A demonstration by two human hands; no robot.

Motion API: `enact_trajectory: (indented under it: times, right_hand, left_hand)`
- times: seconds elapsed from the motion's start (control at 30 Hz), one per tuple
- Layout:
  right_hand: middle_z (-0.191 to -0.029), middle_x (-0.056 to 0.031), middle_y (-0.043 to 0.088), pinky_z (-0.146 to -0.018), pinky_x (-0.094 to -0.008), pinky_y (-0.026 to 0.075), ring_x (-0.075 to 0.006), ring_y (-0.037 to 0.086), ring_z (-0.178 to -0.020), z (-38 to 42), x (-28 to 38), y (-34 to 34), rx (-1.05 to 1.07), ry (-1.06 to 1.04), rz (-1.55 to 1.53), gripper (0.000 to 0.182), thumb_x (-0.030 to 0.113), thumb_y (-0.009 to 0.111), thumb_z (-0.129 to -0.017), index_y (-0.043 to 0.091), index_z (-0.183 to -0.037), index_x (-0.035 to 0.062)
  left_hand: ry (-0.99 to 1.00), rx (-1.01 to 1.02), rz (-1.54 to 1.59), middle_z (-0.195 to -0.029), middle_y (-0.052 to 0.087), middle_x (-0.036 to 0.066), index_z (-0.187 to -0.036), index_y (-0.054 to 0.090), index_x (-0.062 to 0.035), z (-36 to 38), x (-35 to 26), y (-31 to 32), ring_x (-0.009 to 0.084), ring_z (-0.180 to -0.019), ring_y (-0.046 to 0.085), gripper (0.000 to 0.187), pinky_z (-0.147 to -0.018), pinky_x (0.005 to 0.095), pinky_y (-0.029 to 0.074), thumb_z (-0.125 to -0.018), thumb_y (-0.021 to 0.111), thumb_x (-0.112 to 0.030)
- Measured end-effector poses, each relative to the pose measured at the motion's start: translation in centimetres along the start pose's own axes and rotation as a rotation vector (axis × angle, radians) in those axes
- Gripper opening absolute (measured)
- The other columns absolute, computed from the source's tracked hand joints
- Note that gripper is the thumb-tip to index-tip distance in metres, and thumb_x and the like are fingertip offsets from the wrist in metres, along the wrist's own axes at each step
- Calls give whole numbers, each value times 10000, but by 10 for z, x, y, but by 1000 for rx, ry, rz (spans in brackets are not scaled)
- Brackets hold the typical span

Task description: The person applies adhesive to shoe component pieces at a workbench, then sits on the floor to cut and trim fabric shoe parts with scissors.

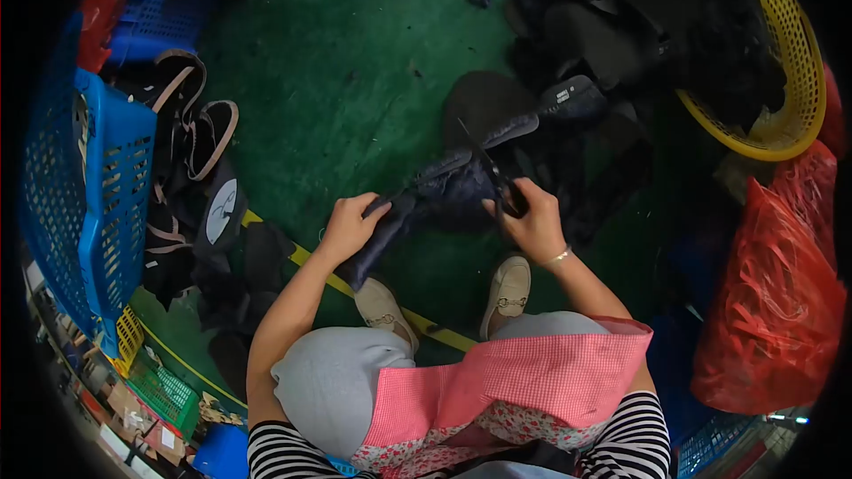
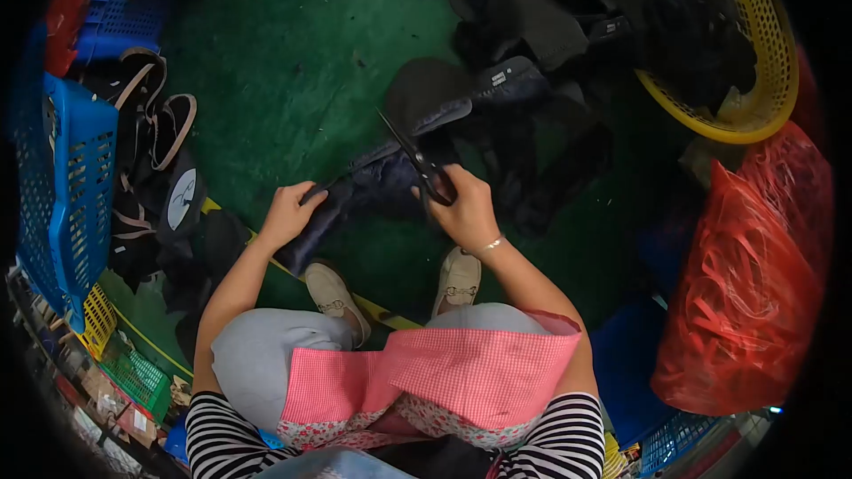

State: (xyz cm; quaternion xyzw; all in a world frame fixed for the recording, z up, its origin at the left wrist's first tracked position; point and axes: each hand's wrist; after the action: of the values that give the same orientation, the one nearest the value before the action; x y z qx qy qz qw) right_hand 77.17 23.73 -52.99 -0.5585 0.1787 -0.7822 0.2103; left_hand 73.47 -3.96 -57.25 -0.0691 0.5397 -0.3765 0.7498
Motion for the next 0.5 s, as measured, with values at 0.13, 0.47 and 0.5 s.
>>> enact_trajectory:
  times: [0.13,0.47,0.5]
  right_hand:
    - [-560,-53,472,-452,-263,335,-102,407,-500,25,-15,7,628,318,-343,421,377,662,-819,527,-736,-13]
    - [-695,-191,570,-626,-372,442,-282,586,-679,-2,-21,60,750,351,-8,681,629,490,-825,536,-773,-48]
    - [-688,-194,567,-615,-367,442,-278,585,-667,-6,-22,62,720,346,-1,678,625,500,-823,538,-775,-50]
  left_hand:
    - [-223,118,77,-559,502,132,-799,605,44,10,19,0,119,-524,407,324,-502,310,369,-859,614,-274]
    - [-380,248,441,-530,466,63,-761,585,48,16,20,28,92,-525,393,393,-491,316,356,-878,586,-327]
    - [-363,317,437,-531,472,75,-759,587,43,17,22,32,105,-519,400,378,-494,324,360,-874,590,-317]
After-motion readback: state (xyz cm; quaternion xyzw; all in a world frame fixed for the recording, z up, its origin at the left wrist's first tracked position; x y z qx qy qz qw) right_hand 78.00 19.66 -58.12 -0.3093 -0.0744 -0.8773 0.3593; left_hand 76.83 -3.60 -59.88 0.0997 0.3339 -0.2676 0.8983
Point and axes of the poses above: each hand's wrist, its own z-axis away from the middle knuckle, its own y-axis out of the palm, x = y × z
